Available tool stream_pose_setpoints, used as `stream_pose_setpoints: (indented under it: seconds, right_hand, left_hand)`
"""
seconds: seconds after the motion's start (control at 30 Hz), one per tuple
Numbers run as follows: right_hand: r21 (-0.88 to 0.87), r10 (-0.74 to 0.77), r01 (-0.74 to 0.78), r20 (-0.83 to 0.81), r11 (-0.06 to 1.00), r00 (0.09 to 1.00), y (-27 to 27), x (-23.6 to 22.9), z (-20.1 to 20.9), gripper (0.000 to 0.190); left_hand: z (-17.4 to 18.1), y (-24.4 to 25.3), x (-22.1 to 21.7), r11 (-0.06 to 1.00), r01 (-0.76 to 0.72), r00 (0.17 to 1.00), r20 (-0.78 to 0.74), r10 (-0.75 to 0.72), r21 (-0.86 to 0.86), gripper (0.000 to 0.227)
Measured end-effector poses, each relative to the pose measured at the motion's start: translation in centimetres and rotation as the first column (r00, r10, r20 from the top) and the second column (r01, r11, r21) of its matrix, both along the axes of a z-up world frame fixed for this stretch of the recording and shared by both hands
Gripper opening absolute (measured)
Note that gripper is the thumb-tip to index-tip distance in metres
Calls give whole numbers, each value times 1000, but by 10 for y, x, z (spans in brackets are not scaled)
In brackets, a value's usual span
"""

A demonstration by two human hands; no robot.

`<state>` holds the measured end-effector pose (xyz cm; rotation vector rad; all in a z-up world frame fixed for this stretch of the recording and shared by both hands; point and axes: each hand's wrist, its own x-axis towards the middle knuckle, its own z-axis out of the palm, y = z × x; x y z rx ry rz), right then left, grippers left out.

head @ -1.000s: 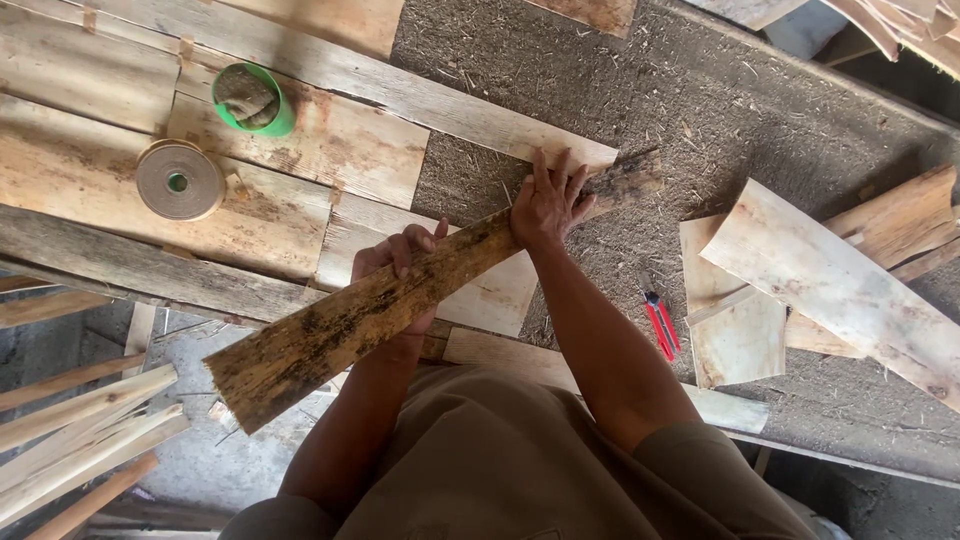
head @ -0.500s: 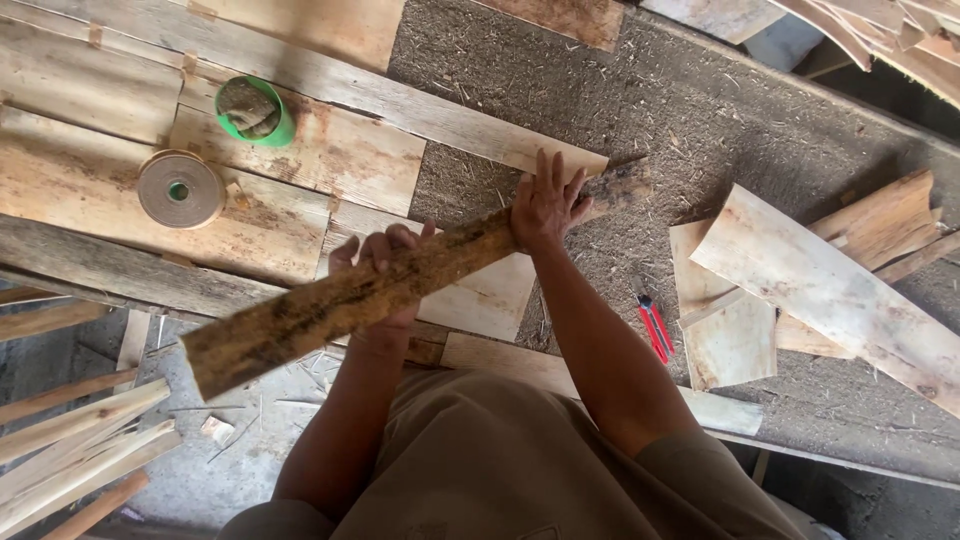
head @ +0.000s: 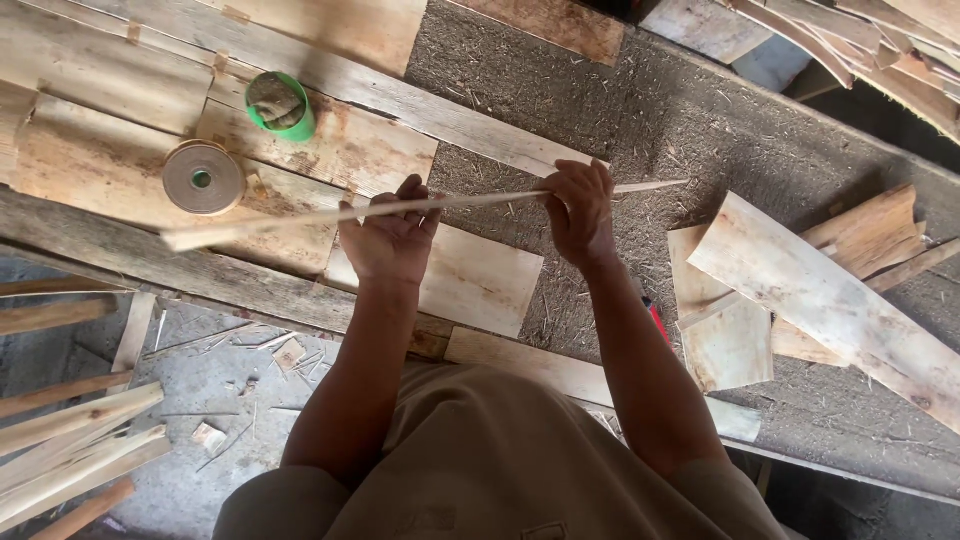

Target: Measure and trim wood strips and bark-like material in a workshop.

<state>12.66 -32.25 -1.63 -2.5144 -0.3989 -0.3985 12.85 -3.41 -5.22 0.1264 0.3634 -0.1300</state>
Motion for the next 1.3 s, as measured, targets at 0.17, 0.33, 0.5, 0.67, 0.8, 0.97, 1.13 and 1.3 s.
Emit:
stream_pose_setpoints:
  seconds: [0.17,0.33,0.5,0.67,0.8,0.97,1.13,1.3]
  right_hand:
    - [106,94,-80,-136,991,986,1,15,28,23]
    - [81,225,-216,-124,973,966,1,24,36,24]
    - [85,177,-167,-137,982,975,10,23,15,8]
    - [92,69,-76,80,993,994,4,-19,-35,7]
    - [30,77,-77,21,997,997,9,-57,-13,32]
    - [300,-219,290,-247,909,944,5,-42,-52,47]
    - [94,-484,583,-460,807,745,41,-2,-56,59]
    - [-80,-536,548,-366,833,761,69,0,-89,50]
  left_hand:
    - [38,5,-12,996,27,982,-188,-10,87,91]
    - [42,11,-27,997,-39,987,-152,49,63,95]
    - [40,13,-39,954,-164,971,-131,202,252,118]
    - [65,22,-40,934,-260,958,-50,281,246,133]
    - [62,38,-41,907,-372,910,-114,398,196,106]
    - [31,49,-56,995,-90,925,366,100,-44,73]
    - [58,44,-53,990,56,943,319,-95,130,72]
    - [54,37,-60,998,52,925,373,-66,47,58]
